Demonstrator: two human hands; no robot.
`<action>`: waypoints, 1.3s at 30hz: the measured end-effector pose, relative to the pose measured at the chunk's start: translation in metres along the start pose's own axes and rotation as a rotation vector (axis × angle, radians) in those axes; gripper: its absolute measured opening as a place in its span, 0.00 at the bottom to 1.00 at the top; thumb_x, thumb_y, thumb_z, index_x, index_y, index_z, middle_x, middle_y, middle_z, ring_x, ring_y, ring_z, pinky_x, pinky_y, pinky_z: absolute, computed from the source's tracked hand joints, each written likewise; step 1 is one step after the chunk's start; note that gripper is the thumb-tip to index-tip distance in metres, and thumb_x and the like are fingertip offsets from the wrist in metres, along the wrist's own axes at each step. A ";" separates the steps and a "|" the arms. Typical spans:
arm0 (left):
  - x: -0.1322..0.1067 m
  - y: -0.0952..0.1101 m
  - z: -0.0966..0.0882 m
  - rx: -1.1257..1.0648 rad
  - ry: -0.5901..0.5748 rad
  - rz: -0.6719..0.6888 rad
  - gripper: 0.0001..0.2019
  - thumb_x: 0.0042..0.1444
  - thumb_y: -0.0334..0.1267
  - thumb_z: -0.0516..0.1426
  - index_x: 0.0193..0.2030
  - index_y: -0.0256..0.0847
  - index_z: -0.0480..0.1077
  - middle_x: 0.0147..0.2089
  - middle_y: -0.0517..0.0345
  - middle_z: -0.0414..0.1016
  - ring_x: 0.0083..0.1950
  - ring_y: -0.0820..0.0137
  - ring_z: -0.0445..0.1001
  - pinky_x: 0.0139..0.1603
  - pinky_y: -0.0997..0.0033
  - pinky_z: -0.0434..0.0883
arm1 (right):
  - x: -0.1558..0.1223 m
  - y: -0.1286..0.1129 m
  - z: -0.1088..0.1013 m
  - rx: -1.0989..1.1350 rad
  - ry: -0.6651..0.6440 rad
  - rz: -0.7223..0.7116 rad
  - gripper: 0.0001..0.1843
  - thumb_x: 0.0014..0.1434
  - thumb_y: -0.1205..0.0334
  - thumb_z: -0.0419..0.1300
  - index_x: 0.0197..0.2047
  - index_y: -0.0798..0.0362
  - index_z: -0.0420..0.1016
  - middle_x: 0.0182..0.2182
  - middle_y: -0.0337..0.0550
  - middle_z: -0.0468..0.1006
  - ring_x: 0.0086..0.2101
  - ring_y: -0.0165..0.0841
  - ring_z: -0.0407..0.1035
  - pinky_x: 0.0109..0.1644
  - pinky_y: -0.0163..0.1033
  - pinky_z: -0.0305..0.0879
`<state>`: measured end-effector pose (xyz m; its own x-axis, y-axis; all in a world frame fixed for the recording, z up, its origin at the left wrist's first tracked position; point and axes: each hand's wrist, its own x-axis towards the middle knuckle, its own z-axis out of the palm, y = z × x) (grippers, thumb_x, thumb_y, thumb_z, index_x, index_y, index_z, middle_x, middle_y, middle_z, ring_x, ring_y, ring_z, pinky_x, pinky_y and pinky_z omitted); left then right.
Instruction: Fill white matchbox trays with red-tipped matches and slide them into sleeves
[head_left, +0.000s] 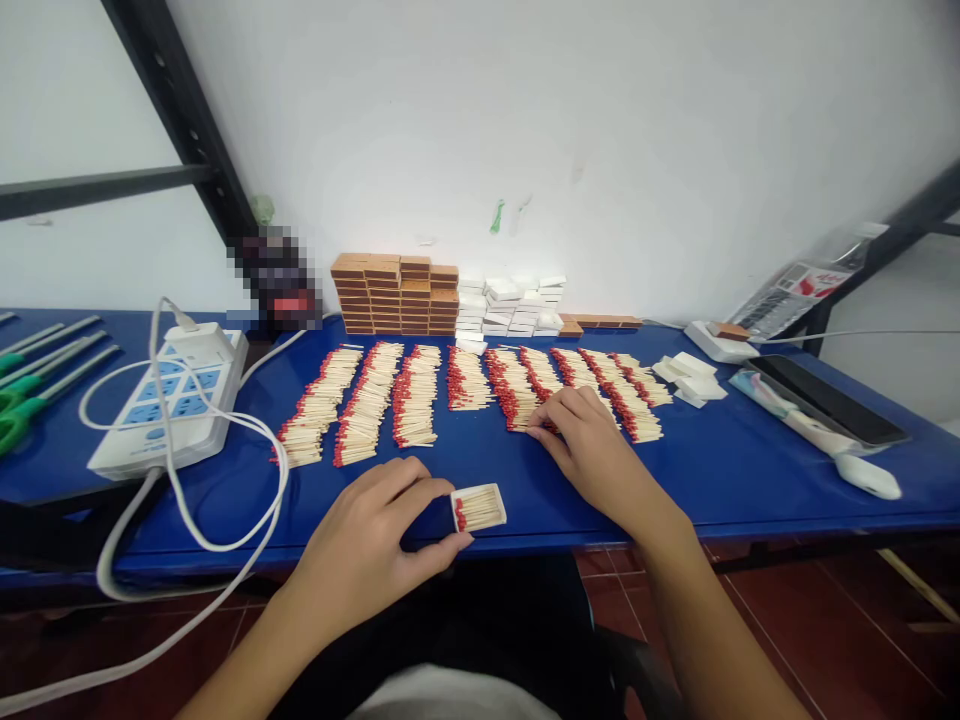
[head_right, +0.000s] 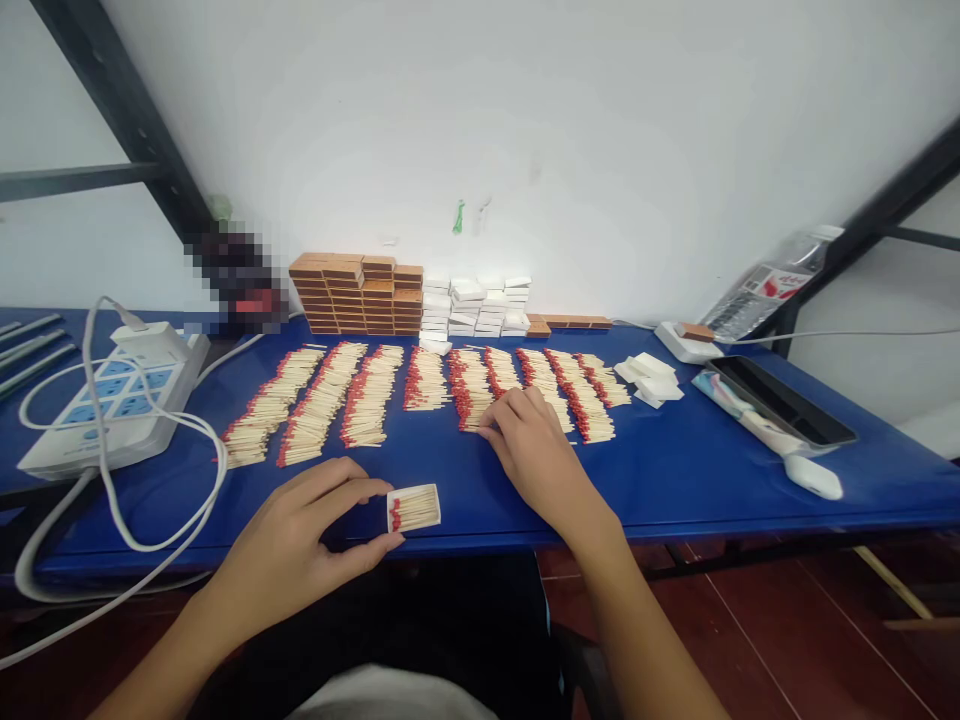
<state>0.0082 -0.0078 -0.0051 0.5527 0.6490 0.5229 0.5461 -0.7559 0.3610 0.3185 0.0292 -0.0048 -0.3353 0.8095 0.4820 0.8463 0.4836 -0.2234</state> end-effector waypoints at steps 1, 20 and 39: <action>0.000 0.000 0.000 -0.001 0.000 -0.001 0.12 0.66 0.39 0.69 0.53 0.42 0.78 0.46 0.54 0.80 0.45 0.62 0.81 0.48 0.61 0.77 | -0.001 -0.002 0.000 -0.003 0.000 0.004 0.08 0.77 0.65 0.55 0.44 0.49 0.73 0.43 0.49 0.77 0.45 0.45 0.67 0.52 0.53 0.67; -0.001 0.000 0.001 0.015 -0.015 0.000 0.12 0.66 0.40 0.69 0.53 0.42 0.78 0.47 0.54 0.79 0.45 0.62 0.80 0.48 0.61 0.76 | -0.008 -0.003 -0.006 0.045 -0.039 -0.008 0.07 0.78 0.63 0.57 0.45 0.48 0.75 0.43 0.48 0.77 0.46 0.44 0.71 0.55 0.54 0.69; -0.001 0.001 0.000 -0.012 -0.024 -0.016 0.11 0.64 0.38 0.70 0.51 0.43 0.78 0.46 0.55 0.79 0.45 0.62 0.80 0.47 0.62 0.76 | -0.023 -0.095 -0.010 -0.086 -0.177 -0.161 0.05 0.76 0.67 0.59 0.46 0.51 0.76 0.43 0.46 0.76 0.44 0.42 0.67 0.50 0.50 0.65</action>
<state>0.0082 -0.0090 -0.0055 0.5586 0.6631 0.4982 0.5480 -0.7460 0.3784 0.2502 -0.0384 0.0133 -0.5293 0.7739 0.3476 0.8059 0.5868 -0.0791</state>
